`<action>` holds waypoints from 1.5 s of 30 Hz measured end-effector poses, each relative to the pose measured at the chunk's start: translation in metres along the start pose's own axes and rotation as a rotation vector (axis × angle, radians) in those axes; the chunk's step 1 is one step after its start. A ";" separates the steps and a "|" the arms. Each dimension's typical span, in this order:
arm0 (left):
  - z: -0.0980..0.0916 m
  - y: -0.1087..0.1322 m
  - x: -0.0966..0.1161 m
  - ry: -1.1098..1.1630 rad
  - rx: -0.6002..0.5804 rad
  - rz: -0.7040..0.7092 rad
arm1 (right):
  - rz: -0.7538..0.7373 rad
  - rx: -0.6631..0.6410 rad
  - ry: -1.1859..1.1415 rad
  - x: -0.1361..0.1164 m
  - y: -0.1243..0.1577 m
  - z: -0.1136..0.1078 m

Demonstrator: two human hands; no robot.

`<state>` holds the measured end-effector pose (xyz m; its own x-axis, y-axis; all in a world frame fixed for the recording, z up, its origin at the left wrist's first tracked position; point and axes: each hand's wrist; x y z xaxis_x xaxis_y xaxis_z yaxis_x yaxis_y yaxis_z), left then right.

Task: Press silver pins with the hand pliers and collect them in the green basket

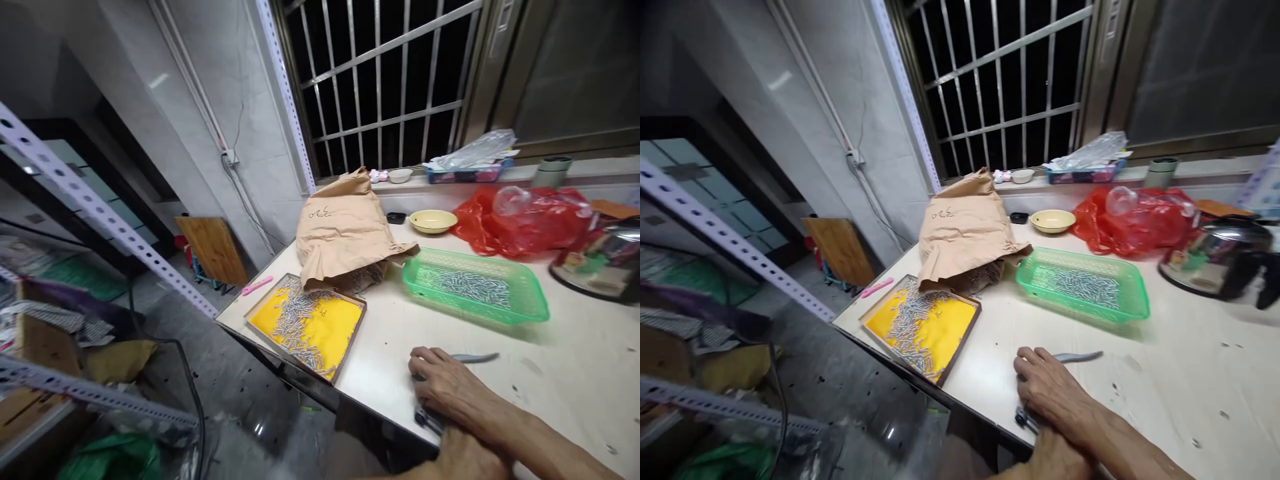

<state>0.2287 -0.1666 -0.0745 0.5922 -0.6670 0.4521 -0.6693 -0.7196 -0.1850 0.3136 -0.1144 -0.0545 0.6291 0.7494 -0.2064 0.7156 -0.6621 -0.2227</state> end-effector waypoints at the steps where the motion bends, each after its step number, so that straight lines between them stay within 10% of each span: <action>1: 0.006 -0.001 0.000 -0.018 0.000 -0.017 | -0.024 0.001 -0.022 0.003 -0.001 0.006; 6: 0.046 -0.013 -0.001 -0.094 0.007 -0.028 | -0.083 -0.027 -0.140 0.003 -0.008 0.011; 11: 0.040 -0.009 -0.002 -0.111 0.072 0.127 | 0.084 0.196 -0.400 0.004 -0.015 -0.041; 16: -0.031 0.024 -0.029 -0.232 0.314 0.078 | 0.382 0.677 -0.179 0.070 0.000 -0.097; 23: -0.161 0.078 -0.144 -0.589 0.256 -0.648 | 0.485 0.520 0.126 0.172 0.048 -0.098; 28: -0.184 0.095 -0.185 -0.665 0.014 -0.691 | 0.478 0.458 0.057 0.121 0.062 -0.078; 39: -0.187 0.070 -0.202 -0.757 -0.242 -0.525 | 0.447 0.198 -0.211 -0.007 0.094 -0.038; 45: -0.197 0.049 -0.190 -0.682 -0.087 -0.487 | 0.565 0.101 -0.133 -0.028 0.083 -0.034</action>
<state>-0.0045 -0.0370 0.0025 0.9462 -0.2768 -0.1676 -0.2849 -0.9582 -0.0255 0.3653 -0.1903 -0.0345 0.8566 0.2768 -0.4355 0.2437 -0.9609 -0.1314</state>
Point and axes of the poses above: each hand's wrist, its own y-axis away from the middle knuckle, its own z-axis out of the palm, x = y × z, and after that the axes turned 10 degrees about -y, right-handed
